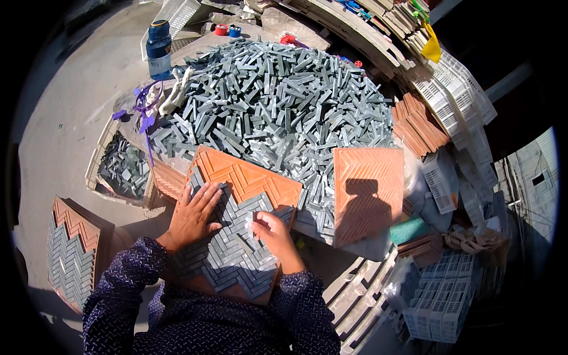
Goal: The person sits on the ground and arranges small grey rectangular tiles onto a larger orange board, creating a herringbone pattern. They pick tiles from a large pile and place them one by one into the grooves of the board.
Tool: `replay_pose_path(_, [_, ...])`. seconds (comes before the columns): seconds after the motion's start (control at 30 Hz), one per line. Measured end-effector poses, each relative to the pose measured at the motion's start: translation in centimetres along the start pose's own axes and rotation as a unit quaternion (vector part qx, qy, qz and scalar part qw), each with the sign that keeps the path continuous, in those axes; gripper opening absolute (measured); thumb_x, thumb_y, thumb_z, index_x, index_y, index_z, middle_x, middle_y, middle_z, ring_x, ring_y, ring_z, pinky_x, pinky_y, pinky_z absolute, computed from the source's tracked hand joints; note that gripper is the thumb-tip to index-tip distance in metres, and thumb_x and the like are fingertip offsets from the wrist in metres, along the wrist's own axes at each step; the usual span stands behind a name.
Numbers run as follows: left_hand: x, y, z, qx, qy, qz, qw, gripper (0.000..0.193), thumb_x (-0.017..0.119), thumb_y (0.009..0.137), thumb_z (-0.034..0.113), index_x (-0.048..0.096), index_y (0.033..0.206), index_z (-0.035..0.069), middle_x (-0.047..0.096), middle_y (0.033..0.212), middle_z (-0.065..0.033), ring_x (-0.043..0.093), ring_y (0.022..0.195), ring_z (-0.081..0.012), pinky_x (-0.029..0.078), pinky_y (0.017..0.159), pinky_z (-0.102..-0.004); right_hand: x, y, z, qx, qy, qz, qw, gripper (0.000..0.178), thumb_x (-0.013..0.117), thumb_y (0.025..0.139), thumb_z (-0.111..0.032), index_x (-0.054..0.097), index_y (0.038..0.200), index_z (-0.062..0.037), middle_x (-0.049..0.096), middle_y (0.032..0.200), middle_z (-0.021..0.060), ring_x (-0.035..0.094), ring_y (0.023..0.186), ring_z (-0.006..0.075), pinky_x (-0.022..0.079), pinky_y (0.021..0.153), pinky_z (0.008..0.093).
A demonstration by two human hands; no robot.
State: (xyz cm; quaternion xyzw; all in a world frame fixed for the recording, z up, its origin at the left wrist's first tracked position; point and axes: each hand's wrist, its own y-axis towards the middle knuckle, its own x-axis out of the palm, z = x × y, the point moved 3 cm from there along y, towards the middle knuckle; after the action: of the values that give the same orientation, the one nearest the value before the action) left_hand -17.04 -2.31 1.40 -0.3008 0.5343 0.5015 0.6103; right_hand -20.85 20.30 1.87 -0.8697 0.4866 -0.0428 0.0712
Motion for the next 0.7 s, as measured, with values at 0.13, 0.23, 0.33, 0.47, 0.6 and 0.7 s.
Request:
replay_pose_path(0.13, [0.9, -0.4, -0.1, 0.011, -0.014, 0.005, 1.000, 0.080, 0.053, 0.086, 0.050, 0.029, 0.144, 0.000, 0.027, 0.152, -0.0139, 0.022, 0.141, -0.0272, 0.016, 0.113, -0.0518, -0.1, 2.2, -0.4, 0.054, 0.170, 0.001, 0.984, 0.020, 0.058, 0.093, -0.016, 0.060, 0.108, -0.0019, 0.063, 0.095, 0.0018, 0.053, 0.077, 0.0068, 0.042, 0.068, 0.0222])
replay_pose_path(0.23, [0.7, -0.4, 0.2, 0.012, -0.008, 0.003, 1.000, 0.077, 0.049, 0.089, 0.050, 0.028, 0.144, 0.000, 0.027, 0.152, -0.0141, 0.023, 0.141, -0.0273, 0.017, 0.112, -0.0516, -0.6, 4.2, -0.3, 0.067, 0.182, 0.003, 0.981, 0.025, 0.059, 0.092, -0.015, 0.060, 0.113, -0.0005, 0.064, 0.094, 0.0030, 0.052, 0.076, 0.0067, 0.041, 0.068, 0.0222])
replay_pose_path(0.33, [0.7, -0.4, 0.2, 0.006, -0.013, 0.000, 1.000, 0.077, 0.050, 0.089, 0.049, 0.028, 0.144, 0.000, 0.027, 0.152, -0.0136, 0.024, 0.141, -0.0273, 0.016, 0.113, -0.0514, -0.5, 6.7, -0.6, 0.040, 0.042, 0.016, 0.998, 0.026, 0.060, 0.090, -0.012, 0.059, 0.112, 0.0010, 0.063, 0.089, 0.0018, 0.052, 0.072, 0.0064, 0.042, 0.065, 0.0222])
replay_pose_path(0.47, [0.7, -0.4, 0.2, -0.001, -0.020, 0.003, 1.000, 0.076, 0.050, 0.089, 0.048, 0.028, 0.145, 0.001, 0.027, 0.152, -0.0128, 0.024, 0.141, -0.0269, 0.015, 0.113, -0.0507, 0.4, 9.2, -1.4, -0.031, -0.082, 0.046, 0.995, 0.023, 0.061, 0.087, -0.006, 0.059, 0.108, 0.0031, 0.062, 0.084, 0.0005, 0.053, 0.071, 0.0057, 0.043, 0.063, 0.0222])
replay_pose_path(0.6, [0.8, -0.2, 0.2, -0.002, -0.024, 0.006, 1.000, 0.076, 0.051, 0.089, 0.048, 0.028, 0.145, 0.002, 0.027, 0.152, -0.0122, 0.024, 0.141, -0.0263, 0.015, 0.114, -0.0500, 0.3, 11.0, -1.3, -0.036, -0.200, -0.012, 0.979, 0.023, 0.062, 0.085, -0.004, 0.058, 0.107, 0.0029, 0.063, 0.084, 0.0010, 0.054, 0.070, 0.0059, 0.044, 0.061, 0.0225])
replay_pose_path(0.7, [0.7, -0.2, 0.1, -0.004, -0.025, 0.005, 1.000, 0.076, 0.051, 0.088, 0.048, 0.028, 0.145, 0.002, 0.027, 0.152, -0.0121, 0.024, 0.141, -0.0262, 0.015, 0.114, -0.0497, 0.8, 11.3, -1.1, 0.010, -0.294, -0.033, 0.955, 0.024, 0.061, 0.085, -0.004, 0.056, 0.108, 0.0037, 0.063, 0.087, 0.0014, 0.054, 0.068, 0.0070, 0.044, 0.059, 0.0228])
